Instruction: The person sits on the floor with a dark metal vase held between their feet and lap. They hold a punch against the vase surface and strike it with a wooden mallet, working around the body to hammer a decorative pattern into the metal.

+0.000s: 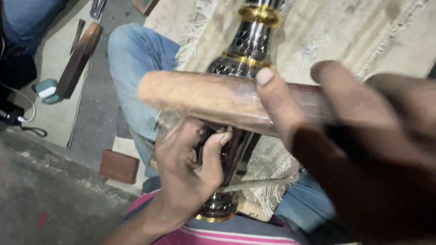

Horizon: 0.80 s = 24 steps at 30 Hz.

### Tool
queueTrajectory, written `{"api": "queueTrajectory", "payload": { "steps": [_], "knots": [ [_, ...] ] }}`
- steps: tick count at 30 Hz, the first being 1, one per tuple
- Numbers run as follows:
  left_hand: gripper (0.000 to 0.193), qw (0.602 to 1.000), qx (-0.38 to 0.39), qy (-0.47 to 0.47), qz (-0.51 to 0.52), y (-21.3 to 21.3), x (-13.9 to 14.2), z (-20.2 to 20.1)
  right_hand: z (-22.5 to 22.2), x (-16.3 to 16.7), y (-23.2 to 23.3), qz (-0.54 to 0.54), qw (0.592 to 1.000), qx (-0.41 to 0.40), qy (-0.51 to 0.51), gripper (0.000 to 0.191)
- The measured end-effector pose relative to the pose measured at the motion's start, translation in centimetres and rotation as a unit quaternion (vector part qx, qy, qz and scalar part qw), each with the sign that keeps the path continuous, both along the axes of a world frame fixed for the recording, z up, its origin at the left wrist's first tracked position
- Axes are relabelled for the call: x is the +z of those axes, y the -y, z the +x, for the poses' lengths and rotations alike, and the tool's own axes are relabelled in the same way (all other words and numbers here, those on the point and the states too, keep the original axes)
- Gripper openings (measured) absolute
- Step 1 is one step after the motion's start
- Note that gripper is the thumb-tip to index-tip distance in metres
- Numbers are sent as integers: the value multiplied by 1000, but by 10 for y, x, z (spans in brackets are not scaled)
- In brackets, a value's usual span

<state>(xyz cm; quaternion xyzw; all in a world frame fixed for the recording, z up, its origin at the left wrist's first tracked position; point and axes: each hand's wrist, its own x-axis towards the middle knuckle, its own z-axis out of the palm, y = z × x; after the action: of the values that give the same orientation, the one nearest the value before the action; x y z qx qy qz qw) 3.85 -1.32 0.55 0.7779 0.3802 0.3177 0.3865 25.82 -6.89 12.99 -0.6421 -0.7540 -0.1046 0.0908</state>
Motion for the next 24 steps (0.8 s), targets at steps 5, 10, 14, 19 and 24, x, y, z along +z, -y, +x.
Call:
{"api": "queueTrajectory", "payload": {
  "steps": [5,10,14,19,24],
  "knots": [
    [17,995,16,-15,100,2,-7,-2,8,-5,6,-4,998,62,-22,50],
    [16,999,21,28,21,2,-10,-2,4,-2,9,-49,994,58,-78,49],
    [24,1000,-19,20,-5,-7,-5,-2,0,-17,27,-34,998,-45,25,51],
    [23,982,-170,-47,66,-33,12,-3,18,-70,67,-5,984,-122,-134,51],
    [31,974,-215,-59,25,-44,26,3,28,-108,89,11,933,-193,-302,52]
  ]
}}
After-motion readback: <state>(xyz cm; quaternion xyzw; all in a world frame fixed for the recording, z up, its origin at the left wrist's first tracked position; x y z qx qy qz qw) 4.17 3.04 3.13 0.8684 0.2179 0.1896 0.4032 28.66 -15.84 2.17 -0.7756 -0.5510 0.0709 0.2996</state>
